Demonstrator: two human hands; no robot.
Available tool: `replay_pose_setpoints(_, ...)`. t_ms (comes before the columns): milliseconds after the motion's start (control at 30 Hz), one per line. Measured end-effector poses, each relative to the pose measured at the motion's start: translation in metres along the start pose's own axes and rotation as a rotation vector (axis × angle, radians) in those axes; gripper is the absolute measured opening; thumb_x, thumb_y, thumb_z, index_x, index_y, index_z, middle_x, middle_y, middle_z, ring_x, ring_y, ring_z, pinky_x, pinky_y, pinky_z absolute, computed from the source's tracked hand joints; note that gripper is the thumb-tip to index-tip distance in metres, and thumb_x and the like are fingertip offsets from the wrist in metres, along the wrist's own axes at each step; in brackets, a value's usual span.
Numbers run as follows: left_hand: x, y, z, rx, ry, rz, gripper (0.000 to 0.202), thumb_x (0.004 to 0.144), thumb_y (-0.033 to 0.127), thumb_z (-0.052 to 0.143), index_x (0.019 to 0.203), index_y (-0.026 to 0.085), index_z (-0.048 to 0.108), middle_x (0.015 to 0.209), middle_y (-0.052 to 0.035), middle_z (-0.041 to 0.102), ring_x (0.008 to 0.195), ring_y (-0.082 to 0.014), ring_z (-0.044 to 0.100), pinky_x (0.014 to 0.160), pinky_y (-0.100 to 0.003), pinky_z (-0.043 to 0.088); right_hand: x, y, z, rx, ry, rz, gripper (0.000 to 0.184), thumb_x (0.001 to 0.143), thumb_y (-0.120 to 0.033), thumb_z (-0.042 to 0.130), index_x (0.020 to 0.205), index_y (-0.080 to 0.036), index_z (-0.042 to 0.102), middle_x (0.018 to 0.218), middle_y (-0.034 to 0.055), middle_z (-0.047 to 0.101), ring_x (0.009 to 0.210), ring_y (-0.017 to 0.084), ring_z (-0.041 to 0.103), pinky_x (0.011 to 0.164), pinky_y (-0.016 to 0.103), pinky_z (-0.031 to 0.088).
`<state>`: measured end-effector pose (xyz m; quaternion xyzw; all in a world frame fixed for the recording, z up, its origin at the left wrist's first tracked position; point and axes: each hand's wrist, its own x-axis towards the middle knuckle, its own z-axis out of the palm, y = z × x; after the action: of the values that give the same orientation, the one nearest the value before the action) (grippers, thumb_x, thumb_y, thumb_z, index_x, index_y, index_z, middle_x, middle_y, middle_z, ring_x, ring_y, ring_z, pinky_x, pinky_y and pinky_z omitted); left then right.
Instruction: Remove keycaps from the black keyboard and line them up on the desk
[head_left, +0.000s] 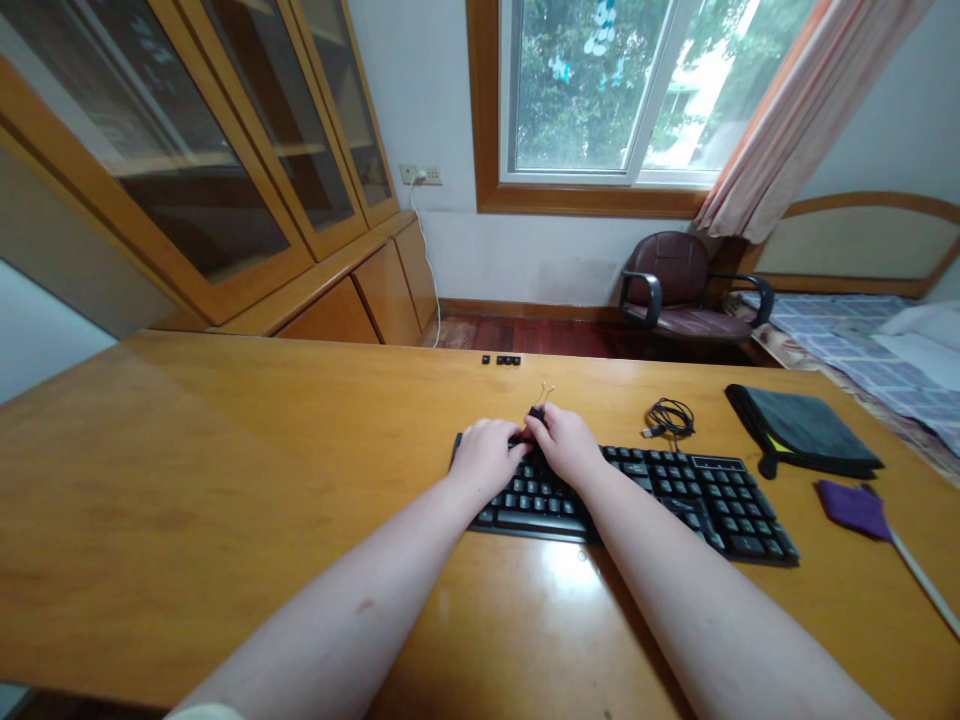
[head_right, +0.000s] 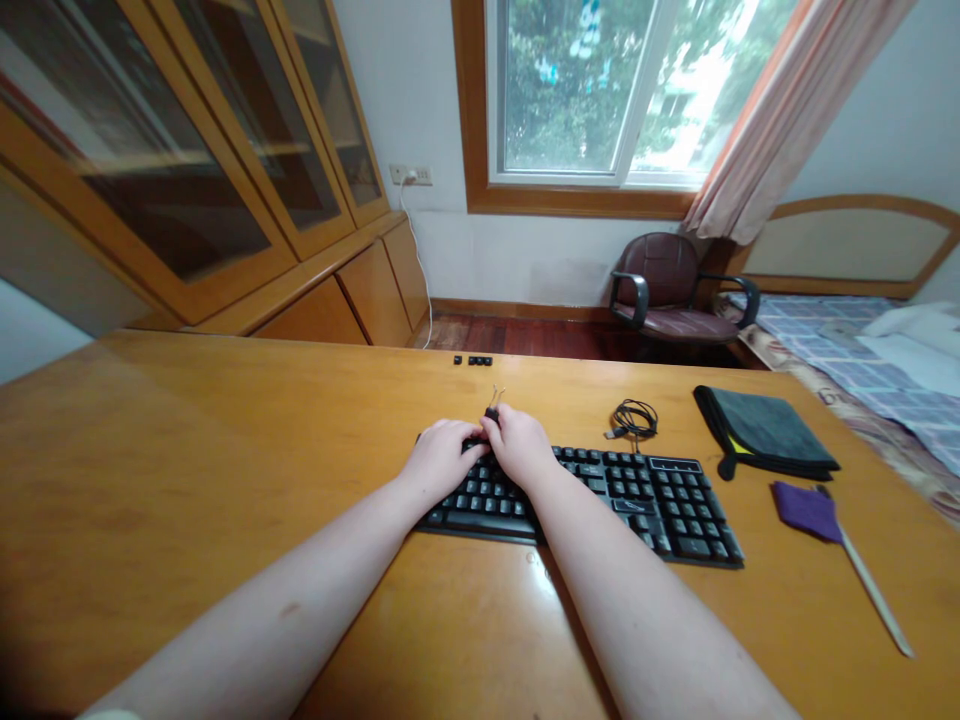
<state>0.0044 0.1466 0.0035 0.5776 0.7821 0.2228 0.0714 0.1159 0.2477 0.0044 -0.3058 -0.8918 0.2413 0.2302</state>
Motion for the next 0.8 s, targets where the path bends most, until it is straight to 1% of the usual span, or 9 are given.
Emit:
replay_pose_setpoints(133,0.0003,0.001,-0.0016,-0.094,0.03,-0.015,0.022,0.082,0.039,0.053,0.092,0.024,0.066,0.092,-0.0027,0.068,0.089,-0.0206,0.058,0.08,-0.033,0.043,0.001,0.005,0.0009,0.292,0.047,0.041,0.026,0.089,-0.038,0.042,0.074,-0.02,0.053,0.07,0.0049,0.068,0.066,0.018,0.063,0.064,0.029,0.045)
replay_pose_setpoints(300,-0.0001,0.0006,-0.0018,-0.221,0.093,-0.049,0.022,0.082,0.035,0.055,0.097,0.022,0.064,0.095,-0.0034,0.067,0.086,-0.0181,0.06,0.078,-0.03,0.046,0.0016,0.0061,0.0028,0.505,0.105,0.027,0.027,0.087,-0.043,0.044,0.081,-0.019,0.055,0.075,0.0052,0.068,0.071,0.017,0.063,0.068,0.03,0.049)
replay_pose_setpoints(400,-0.0005,-0.0004,-0.0013,-0.264,0.129,-0.037,0.023,0.081,0.031,0.056,0.1,0.021,0.063,0.096,-0.0032,0.067,0.085,-0.0173,0.06,0.079,-0.03,0.046,0.0022,0.0049,0.0024,0.639,0.14,0.031,0.03,0.086,-0.046,0.045,0.082,-0.018,0.056,0.076,0.0053,0.067,0.071,0.017,0.063,0.067,0.03,0.05)
replay_pose_setpoints(467,-0.0008,-0.0012,-0.0006,-0.279,0.146,-0.027,0.022,0.081,0.03,0.055,0.1,0.021,0.063,0.095,-0.003,0.067,0.084,-0.0169,0.06,0.08,-0.03,0.047,0.0025,0.0047,0.0018,0.656,0.13,0.023,0.03,0.086,-0.046,0.046,0.082,-0.018,0.057,0.077,0.0055,0.067,0.07,0.016,0.062,0.067,0.029,0.05)
replay_pose_setpoints(567,-0.0012,-0.0019,0.0005,-0.289,0.163,-0.025,0.02,0.081,0.029,0.055,0.098,0.021,0.063,0.092,-0.0019,0.067,0.082,-0.016,0.06,0.078,-0.029,0.047,0.0026,0.006,0.002,0.61,0.119,-0.007,0.03,0.086,-0.044,0.045,0.081,-0.018,0.058,0.081,0.0057,0.065,0.073,0.016,0.061,0.07,0.03,0.049)
replay_pose_setpoints(667,-0.0015,-0.0015,0.0007,-0.286,0.175,-0.033,0.02,0.079,0.028,0.056,0.096,0.021,0.063,0.09,-0.0018,0.066,0.082,-0.0162,0.06,0.076,-0.029,0.047,0.0026,0.0078,0.0034,0.571,0.117,-0.035,0.028,0.086,-0.041,0.045,0.08,-0.018,0.059,0.08,0.005,0.064,0.075,0.016,0.06,0.073,0.031,0.048)
replay_pose_setpoints(800,-0.0019,-0.0005,-0.0011,-0.299,0.171,-0.034,0.021,0.078,0.026,0.056,0.096,0.021,0.063,0.09,-0.0019,0.066,0.082,-0.0161,0.061,0.076,-0.028,0.047,0.0019,0.0074,0.0015,0.522,0.076,-0.084,0.024,0.087,-0.037,0.045,0.083,-0.018,0.059,0.081,0.0048,0.065,0.078,0.017,0.06,0.076,0.032,0.046)
